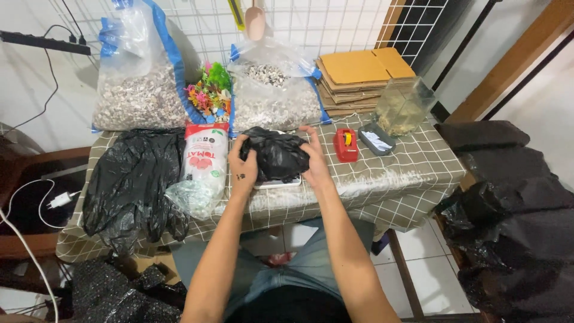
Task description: Scooping aquarium gravel into a small bag, weighing it on a digital scale, and placing it into a larger black bag for packaging.
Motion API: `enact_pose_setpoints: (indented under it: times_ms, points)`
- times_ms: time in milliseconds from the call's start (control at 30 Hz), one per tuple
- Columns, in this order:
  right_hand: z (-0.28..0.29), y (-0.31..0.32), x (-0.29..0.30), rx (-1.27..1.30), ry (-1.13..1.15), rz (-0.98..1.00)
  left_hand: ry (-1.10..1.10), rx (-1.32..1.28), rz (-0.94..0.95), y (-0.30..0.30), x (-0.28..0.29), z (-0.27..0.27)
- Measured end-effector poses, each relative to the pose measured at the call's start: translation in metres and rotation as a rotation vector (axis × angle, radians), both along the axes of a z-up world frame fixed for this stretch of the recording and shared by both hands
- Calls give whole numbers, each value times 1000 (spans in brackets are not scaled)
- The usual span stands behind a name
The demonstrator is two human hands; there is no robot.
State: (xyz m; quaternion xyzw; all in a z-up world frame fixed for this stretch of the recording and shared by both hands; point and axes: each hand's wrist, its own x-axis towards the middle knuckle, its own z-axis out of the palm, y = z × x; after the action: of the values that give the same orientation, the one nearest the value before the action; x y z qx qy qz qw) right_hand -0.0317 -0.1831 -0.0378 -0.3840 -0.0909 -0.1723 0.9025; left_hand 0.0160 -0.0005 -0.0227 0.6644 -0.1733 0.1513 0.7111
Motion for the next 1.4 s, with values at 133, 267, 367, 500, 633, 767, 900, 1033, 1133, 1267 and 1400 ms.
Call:
enact_pose_setpoints:
  times_ms: [133,267,367,500,633,767,900,1033,1133,1267,1400]
  points:
    - [18,11,-15,-60,14,21,137,-79,-21,4,3,-2]
    - [37,17,-29,-198,21,-12,183,-251,-98,2,12,-16]
    - [42,23,-31,-197,-2,-63,162,-123,-90,4,-12,13]
    - [36,20,-23,-105,-43,-173,63,155,-56,-6,-25,19]
    - [13,4,-10,-21,-65,-226,-104,229,-46,-8,-7,-6]
    - [7,-3,-8,19,-3,-332,-330,191,22,-2,-17,16]
    - [1,-4,-2,-29,107,-409,-395,117,84,1,-21,27]
    - [13,6,-9,-137,143,-510,-412,89,54,3,-24,31]
    - [42,25,-32,-465,174,-638,-365,81,50,3,-22,26]
    - [17,17,-15,-843,76,-726,-358,108,30,2,-29,34]
    - [28,28,-22,-882,138,-810,-409,196,-4,-6,-31,30]
